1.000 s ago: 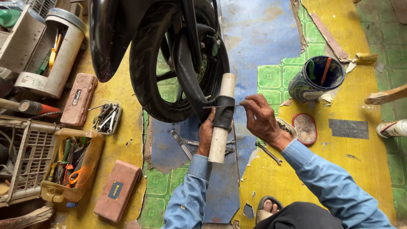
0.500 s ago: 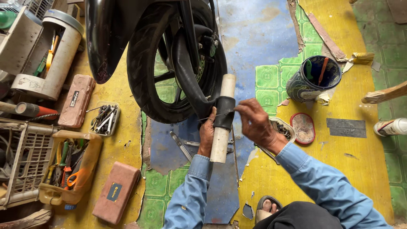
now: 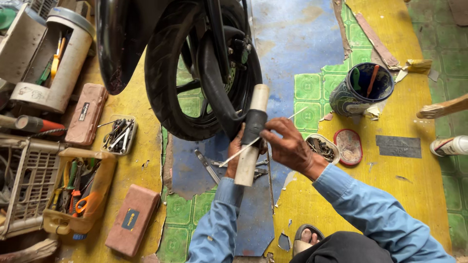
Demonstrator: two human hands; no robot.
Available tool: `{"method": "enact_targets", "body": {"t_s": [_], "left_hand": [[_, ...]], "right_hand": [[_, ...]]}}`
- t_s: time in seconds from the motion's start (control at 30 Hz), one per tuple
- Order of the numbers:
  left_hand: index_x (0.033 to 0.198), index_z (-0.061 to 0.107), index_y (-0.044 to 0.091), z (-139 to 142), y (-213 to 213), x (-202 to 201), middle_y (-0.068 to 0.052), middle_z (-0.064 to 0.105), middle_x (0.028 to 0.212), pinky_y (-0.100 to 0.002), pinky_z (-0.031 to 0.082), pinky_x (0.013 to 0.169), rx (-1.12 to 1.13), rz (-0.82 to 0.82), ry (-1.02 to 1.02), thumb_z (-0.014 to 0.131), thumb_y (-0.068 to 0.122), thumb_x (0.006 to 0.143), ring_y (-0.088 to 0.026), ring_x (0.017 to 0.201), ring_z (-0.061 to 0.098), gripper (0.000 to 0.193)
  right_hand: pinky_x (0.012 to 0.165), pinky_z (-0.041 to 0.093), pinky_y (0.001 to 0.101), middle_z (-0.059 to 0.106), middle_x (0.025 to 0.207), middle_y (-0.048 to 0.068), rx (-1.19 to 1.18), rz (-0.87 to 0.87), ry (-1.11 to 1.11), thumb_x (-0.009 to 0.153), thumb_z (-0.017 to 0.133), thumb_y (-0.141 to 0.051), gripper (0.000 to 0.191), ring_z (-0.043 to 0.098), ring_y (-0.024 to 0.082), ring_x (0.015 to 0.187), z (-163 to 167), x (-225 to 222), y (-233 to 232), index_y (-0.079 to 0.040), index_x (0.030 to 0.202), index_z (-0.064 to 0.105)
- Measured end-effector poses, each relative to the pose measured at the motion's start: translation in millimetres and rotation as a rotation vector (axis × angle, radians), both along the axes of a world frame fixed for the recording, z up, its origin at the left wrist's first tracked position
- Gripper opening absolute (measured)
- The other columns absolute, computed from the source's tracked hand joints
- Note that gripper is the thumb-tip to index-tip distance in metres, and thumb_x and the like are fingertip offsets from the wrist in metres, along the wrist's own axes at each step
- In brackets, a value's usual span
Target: The person uses a metal file to scrape the surface of a motorcycle tire while it is wrapped around a white cylindrical support. After filing, the person removes the tire from the support and places a metal stand under the wheel.
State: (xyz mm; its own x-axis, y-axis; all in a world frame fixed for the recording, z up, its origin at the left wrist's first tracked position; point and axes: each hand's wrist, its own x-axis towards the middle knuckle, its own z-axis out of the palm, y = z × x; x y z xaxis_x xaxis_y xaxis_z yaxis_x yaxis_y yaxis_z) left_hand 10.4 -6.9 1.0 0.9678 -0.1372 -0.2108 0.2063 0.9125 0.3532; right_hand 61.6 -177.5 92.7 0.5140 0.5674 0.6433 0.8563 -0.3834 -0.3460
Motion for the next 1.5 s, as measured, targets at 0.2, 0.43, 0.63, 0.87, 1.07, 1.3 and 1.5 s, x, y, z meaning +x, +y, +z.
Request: {"method": "enact_targets", "body": {"t_s": [0.2, 0.43, 0.63, 0.87, 1.07, 1.3, 1.5], "left_hand": [[0.124, 0.062, -0.005, -15.6, -3.7, 5.5, -0.015, 0.07, 0.096, -0.039, 0.058, 0.063, -0.013, 0.002, -0.083, 0.047, 0.044, 0.113, -0.024, 0.071, 0.068, 0.052], [0.121, 0.062, -0.002, -16.8, -0.9, 6.0, -0.015, 0.072, 0.094, -0.039, 0.057, 0.059, -0.001, 0.016, -0.023, 0.047, 0.044, 0.107, -0.023, 0.067, 0.068, 0.05], [0.125, 0.062, -0.006, -15.6, 1.3, 1.3, -0.015, 0.07, 0.095, -0.038, 0.058, 0.063, 0.016, 0.021, -0.088, 0.047, 0.044, 0.113, -0.021, 0.07, 0.068, 0.054], [0.127, 0.061, -0.004, -19.0, -1.0, 2.0, -0.016, 0.071, 0.098, -0.038, 0.057, 0.06, -0.014, 0.013, -0.08, 0.047, 0.04, 0.109, -0.023, 0.068, 0.068, 0.05], [0.133, 0.057, -0.004, -14.4, -3.6, -4.1, -0.017, 0.07, 0.106, -0.039, 0.054, 0.065, 0.054, 0.056, -0.2, 0.05, 0.033, 0.108, -0.021, 0.074, 0.066, 0.045], [0.129, 0.058, -0.002, -5.3, -1.4, -5.8, -0.015, 0.07, 0.101, -0.037, 0.054, 0.062, -0.214, -0.022, -0.071, 0.047, 0.039, 0.11, -0.022, 0.071, 0.066, 0.046], [0.129, 0.062, -0.006, -9.7, 1.6, -7.5, -0.017, 0.07, 0.102, -0.036, 0.057, 0.067, 0.007, -0.026, -0.103, 0.046, 0.04, 0.114, -0.021, 0.075, 0.068, 0.052]], "right_hand": [[0.09, 0.056, 0.0443, 0.063, 0.107, 0.018, -0.006, 0.014, -0.07, 0.078, 0.059, 0.017, 0.031, 0.064, 0.037, 0.102, 1.3, 9.2, 1.1, 0.002, 0.105, 0.065], [0.086, 0.055, 0.0444, 0.061, 0.104, 0.018, 0.005, 0.019, 0.006, 0.081, 0.062, 0.015, 0.026, 0.063, 0.035, 0.098, 6.4, 5.5, 3.3, 0.003, 0.103, 0.065], [0.087, 0.056, 0.0434, 0.061, 0.107, 0.018, -0.04, -0.028, -0.085, 0.077, 0.058, 0.017, 0.032, 0.063, 0.035, 0.1, -5.9, 15.1, -0.8, 0.002, 0.104, 0.064], [0.089, 0.055, 0.0439, 0.062, 0.104, 0.016, -0.049, -0.086, -0.022, 0.083, 0.063, 0.015, 0.028, 0.063, 0.034, 0.099, 7.2, 6.9, 2.2, 0.0, 0.106, 0.064], [0.089, 0.057, 0.0419, 0.063, 0.105, 0.018, -0.038, -0.018, -0.119, 0.077, 0.056, 0.018, 0.031, 0.064, 0.035, 0.101, -4.5, 16.5, 1.4, 0.003, 0.102, 0.064], [0.089, 0.056, 0.043, 0.063, 0.105, 0.017, -0.059, 0.034, -0.111, 0.076, 0.058, 0.018, 0.031, 0.064, 0.033, 0.101, 1.6, 8.3, 0.8, 0.003, 0.102, 0.066], [0.087, 0.055, 0.0455, 0.061, 0.104, 0.018, -0.037, 0.073, -0.107, 0.074, 0.062, 0.014, 0.03, 0.064, 0.035, 0.1, 21.2, 3.4, 5.7, 0.003, 0.102, 0.065]]}}
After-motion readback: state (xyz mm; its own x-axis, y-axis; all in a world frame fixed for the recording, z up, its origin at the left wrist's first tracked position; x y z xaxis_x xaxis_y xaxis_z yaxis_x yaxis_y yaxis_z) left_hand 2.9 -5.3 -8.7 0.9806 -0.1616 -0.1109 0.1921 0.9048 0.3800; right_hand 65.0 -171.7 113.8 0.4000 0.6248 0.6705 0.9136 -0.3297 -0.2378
